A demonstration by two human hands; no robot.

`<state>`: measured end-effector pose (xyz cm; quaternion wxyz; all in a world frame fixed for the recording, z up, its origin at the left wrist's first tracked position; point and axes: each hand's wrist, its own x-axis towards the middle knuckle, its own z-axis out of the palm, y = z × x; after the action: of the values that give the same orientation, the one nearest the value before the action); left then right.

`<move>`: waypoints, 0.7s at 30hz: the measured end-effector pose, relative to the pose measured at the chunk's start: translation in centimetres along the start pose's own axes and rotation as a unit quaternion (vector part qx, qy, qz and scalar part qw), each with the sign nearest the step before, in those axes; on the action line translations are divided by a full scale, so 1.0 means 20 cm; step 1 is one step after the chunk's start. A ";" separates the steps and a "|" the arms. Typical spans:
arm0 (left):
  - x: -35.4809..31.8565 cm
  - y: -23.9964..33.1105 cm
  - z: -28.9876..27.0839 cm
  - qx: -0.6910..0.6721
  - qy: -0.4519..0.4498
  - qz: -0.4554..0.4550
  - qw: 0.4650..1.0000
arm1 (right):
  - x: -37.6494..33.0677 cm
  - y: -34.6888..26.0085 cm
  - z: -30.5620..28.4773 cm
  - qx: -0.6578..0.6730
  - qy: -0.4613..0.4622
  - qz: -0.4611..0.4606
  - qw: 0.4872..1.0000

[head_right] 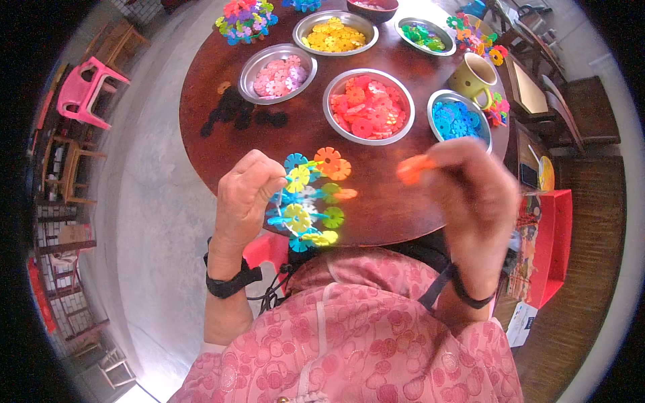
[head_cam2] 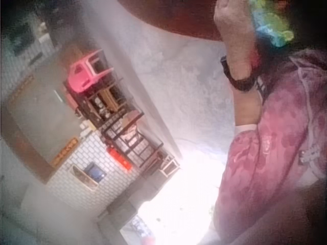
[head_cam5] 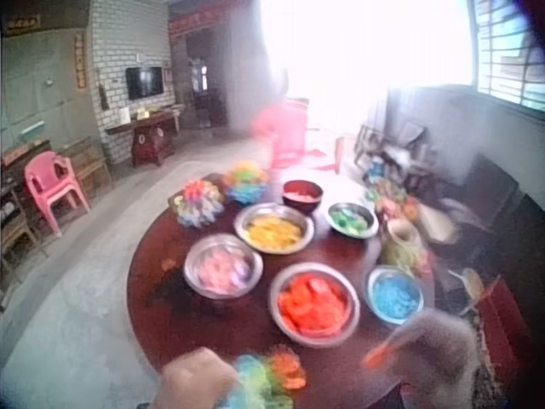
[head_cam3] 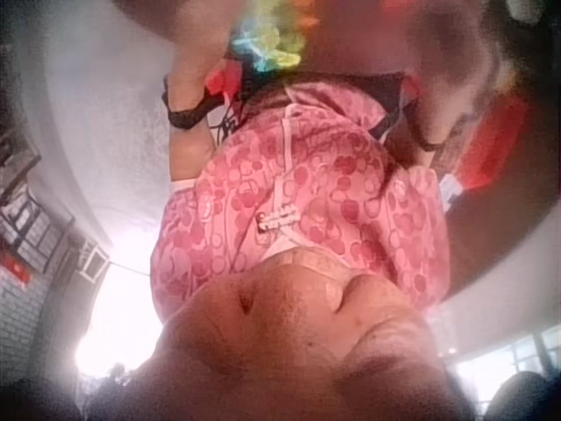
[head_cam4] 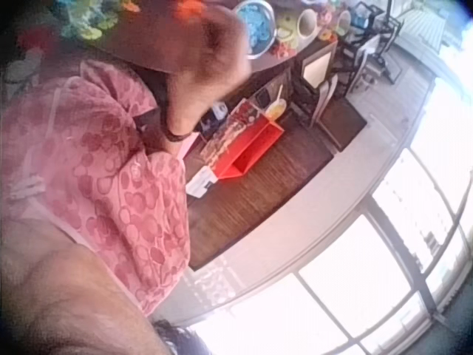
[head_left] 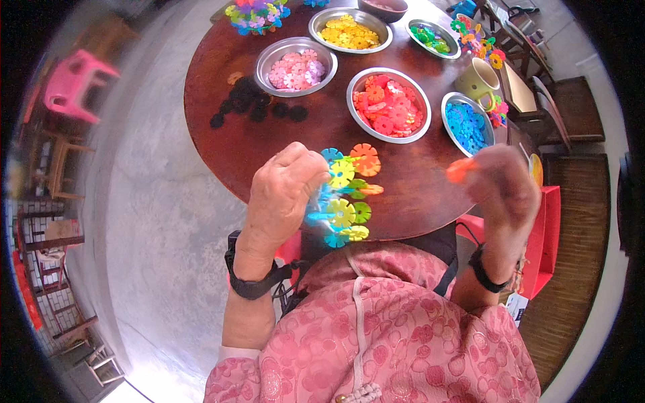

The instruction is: The recorder sits at a table and assembles colorful snowflake-shaped interlocking blocks to build a spherical structure.

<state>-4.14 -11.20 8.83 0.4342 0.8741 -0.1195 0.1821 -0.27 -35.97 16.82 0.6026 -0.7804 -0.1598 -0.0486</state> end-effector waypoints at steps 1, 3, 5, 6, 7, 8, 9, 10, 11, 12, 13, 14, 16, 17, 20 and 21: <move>0.01 0.02 0.01 0.000 0.000 0.006 1.000 | -0.01 -0.01 0.01 0.020 -0.032 -0.002 0.999; 0.01 0.03 0.02 0.001 -0.006 0.012 1.000 | 0.03 0.13 0.05 -0.077 -0.091 -0.088 0.989; 0.01 0.05 0.02 0.014 0.012 0.033 0.999 | 0.04 0.15 0.09 -0.113 -0.127 -0.098 0.981; 0.01 0.05 0.02 0.014 0.009 0.034 0.999 | 0.03 0.16 0.10 -0.112 -0.126 -0.096 0.981; 0.01 0.05 0.02 0.009 0.009 0.031 0.999 | 0.03 0.16 0.12 -0.109 -0.129 -0.099 0.981; 0.01 0.05 0.02 0.005 0.008 0.028 1.000 | 0.03 0.17 0.14 -0.106 -0.132 -0.101 0.980; 0.01 0.05 0.02 0.005 0.008 0.028 1.000 | 0.03 0.17 0.16 -0.113 -0.128 -0.116 0.979; 0.01 0.06 0.02 0.011 0.006 0.025 1.000 | 0.03 0.16 0.17 -0.113 -0.129 -0.115 0.978; 0.01 0.06 0.03 0.016 0.003 0.021 1.000 | 0.03 0.16 0.18 -0.128 -0.132 -0.125 0.975; 0.01 0.06 0.03 0.015 0.003 0.021 1.000 | 0.04 0.15 0.18 -0.143 -0.136 -0.135 0.971; 0.01 0.06 0.03 0.019 0.004 0.030 0.999 | 0.03 0.16 0.19 -0.143 -0.137 -0.135 0.971; 0.02 0.06 0.03 0.024 0.004 0.039 0.999 | 0.03 0.17 0.19 -0.136 -0.134 -0.135 0.972; 0.02 0.06 0.02 0.025 0.003 0.037 0.999 | 0.03 0.17 0.20 -0.129 -0.130 -0.136 0.974; 0.02 0.06 0.02 0.026 0.001 0.036 0.999 | 0.03 0.18 0.20 -0.128 -0.135 -0.132 0.974; 0.01 0.06 0.02 0.023 -0.003 0.026 0.999 | 0.04 0.17 0.21 -0.129 -0.143 -0.127 0.973; 0.01 0.06 0.02 0.022 -0.003 0.026 0.999 | 0.04 0.17 0.21 -0.132 -0.146 -0.127 0.972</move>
<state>-4.26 -12.31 9.53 0.4092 0.8808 -0.1392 0.1935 0.97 -32.63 12.79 0.4532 -0.8251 -0.3359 -0.0314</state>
